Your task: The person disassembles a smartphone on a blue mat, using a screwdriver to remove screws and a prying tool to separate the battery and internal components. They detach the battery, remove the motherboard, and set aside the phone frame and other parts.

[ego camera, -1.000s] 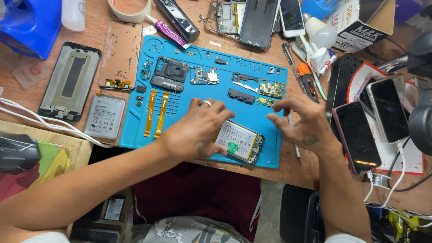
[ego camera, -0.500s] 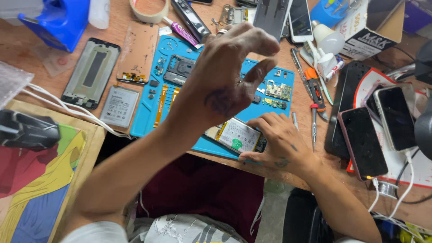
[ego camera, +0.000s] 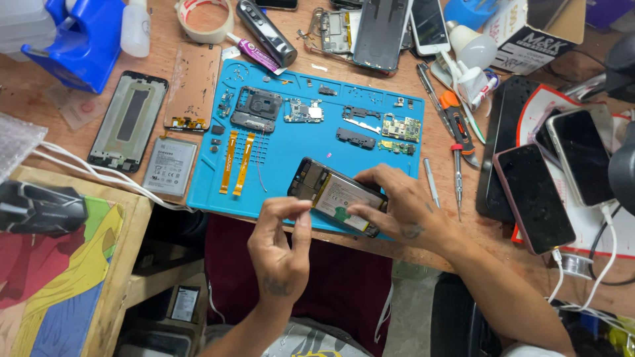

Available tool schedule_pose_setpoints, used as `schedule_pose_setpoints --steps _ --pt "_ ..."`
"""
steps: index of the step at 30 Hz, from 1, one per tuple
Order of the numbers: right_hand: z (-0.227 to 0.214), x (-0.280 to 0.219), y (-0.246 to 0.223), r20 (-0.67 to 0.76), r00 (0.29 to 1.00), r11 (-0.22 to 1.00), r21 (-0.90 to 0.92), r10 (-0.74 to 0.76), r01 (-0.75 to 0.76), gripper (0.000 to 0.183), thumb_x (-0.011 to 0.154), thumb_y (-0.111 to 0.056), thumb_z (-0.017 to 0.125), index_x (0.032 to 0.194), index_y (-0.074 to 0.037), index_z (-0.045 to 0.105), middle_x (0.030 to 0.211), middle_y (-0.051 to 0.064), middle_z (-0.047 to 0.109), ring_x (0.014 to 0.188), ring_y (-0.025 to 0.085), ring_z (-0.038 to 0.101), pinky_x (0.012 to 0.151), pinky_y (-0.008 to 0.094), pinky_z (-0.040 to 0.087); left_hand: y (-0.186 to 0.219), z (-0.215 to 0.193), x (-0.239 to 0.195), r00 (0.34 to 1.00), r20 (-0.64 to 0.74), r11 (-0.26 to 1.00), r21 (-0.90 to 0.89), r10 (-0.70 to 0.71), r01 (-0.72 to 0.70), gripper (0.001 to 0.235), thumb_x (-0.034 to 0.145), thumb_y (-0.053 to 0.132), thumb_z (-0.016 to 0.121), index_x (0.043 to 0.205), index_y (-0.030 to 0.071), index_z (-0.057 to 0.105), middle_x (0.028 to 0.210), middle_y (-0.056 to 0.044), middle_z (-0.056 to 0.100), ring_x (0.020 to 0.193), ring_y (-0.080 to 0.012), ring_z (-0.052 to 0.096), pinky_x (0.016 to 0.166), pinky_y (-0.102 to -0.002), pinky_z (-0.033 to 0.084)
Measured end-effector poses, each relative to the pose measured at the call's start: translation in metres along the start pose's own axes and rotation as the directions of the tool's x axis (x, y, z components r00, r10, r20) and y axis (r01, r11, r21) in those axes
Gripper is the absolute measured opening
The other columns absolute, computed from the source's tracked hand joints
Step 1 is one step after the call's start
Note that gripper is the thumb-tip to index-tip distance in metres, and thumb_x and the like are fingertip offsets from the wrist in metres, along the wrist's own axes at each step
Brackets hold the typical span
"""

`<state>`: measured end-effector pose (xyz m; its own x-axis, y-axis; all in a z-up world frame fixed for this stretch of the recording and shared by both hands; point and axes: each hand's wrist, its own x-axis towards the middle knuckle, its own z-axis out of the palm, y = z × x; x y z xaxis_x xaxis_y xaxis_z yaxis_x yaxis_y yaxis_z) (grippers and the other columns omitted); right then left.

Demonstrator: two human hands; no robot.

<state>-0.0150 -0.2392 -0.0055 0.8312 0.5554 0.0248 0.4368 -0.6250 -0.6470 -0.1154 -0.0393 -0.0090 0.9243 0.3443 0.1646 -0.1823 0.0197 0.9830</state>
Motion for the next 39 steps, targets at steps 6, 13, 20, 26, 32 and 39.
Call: schedule_pose_setpoints --steps 6,13,20,26,32,39 --pt "-0.004 -0.002 0.011 0.104 0.975 0.864 0.452 0.195 -0.221 0.039 0.088 -0.026 0.075 0.117 -0.001 0.064 0.099 0.009 0.074 0.09 0.018 0.072 0.078 0.032 0.062 -0.019 0.004 -0.022 0.982 -0.039 0.964 -0.203 -0.185 0.174 0.022 0.098 0.001 0.062 0.119 -0.004 0.054 0.108 -0.011 0.058 0.101 -0.0159 0.056 0.097 -0.031 0.049" --pt "-0.01 -0.005 0.028 0.169 0.982 0.532 0.825 0.087 -0.189 0.043 0.087 -0.02 0.081 0.115 0.001 0.056 0.099 0.012 0.07 0.092 0.015 0.07 0.078 0.031 0.06 -0.02 0.023 -0.003 0.939 0.316 0.976 -0.12 -0.136 0.182 0.037 0.103 0.026 0.056 0.126 -0.003 0.051 0.115 -0.015 0.062 0.112 -0.0203 0.06 0.101 -0.035 0.05" --pt "0.001 0.0 0.008 0.112 0.986 0.603 0.781 0.12 -0.162 0.045 0.084 -0.02 0.083 0.116 -0.002 0.057 0.107 0.008 0.069 0.097 0.014 0.07 0.084 0.031 0.061 -0.028 0.057 0.04 0.928 0.364 0.812 -0.518 -0.077 0.27 0.057 0.109 0.04 0.041 0.148 -0.002 0.044 0.136 -0.017 0.06 0.126 -0.0254 0.061 0.109 -0.038 0.051" --pt "-0.012 -0.007 -0.012 -0.338 0.936 0.977 0.148 -0.098 0.156 0.038 0.079 -0.017 0.087 0.109 -0.005 0.068 0.102 0.009 0.072 0.089 0.016 0.069 0.079 0.032 0.057 -0.046 0.064 0.038 0.932 0.359 0.738 -0.614 -0.054 0.279 0.07 0.107 0.056 0.039 0.148 -0.001 0.041 0.126 -0.016 0.06 0.119 -0.0243 0.062 0.102 -0.04 0.055" --pt "-0.013 -0.011 -0.017 -0.266 0.954 0.945 0.255 -0.136 0.206 0.023 0.087 -0.013 0.081 0.107 -0.005 0.074 0.1 0.008 0.071 0.088 0.016 0.072 0.083 0.032 0.06 -0.053 0.082 0.033 0.946 0.316 0.651 -0.705 -0.067 0.282 0.086 0.103 0.071 0.039 0.145 -0.004 0.042 0.118 -0.011 0.058 0.111 -0.0208 0.06 0.099 -0.037 0.052" --pt "-0.016 -0.017 -0.01 -0.279 0.96 0.962 0.253 -0.03 0.104 0.026 0.083 -0.014 0.082 0.105 -0.002 0.075 0.097 0.008 0.075 0.09 0.016 0.072 0.077 0.029 0.058 -0.039 0.115 0.045 0.999 0.04 0.835 -0.55 0.004 0.019 0.091 0.1 0.077 0.04 0.141 -0.004 0.041 0.111 -0.008 0.048 0.104 -0.0178 0.047 0.098 -0.036 0.043"
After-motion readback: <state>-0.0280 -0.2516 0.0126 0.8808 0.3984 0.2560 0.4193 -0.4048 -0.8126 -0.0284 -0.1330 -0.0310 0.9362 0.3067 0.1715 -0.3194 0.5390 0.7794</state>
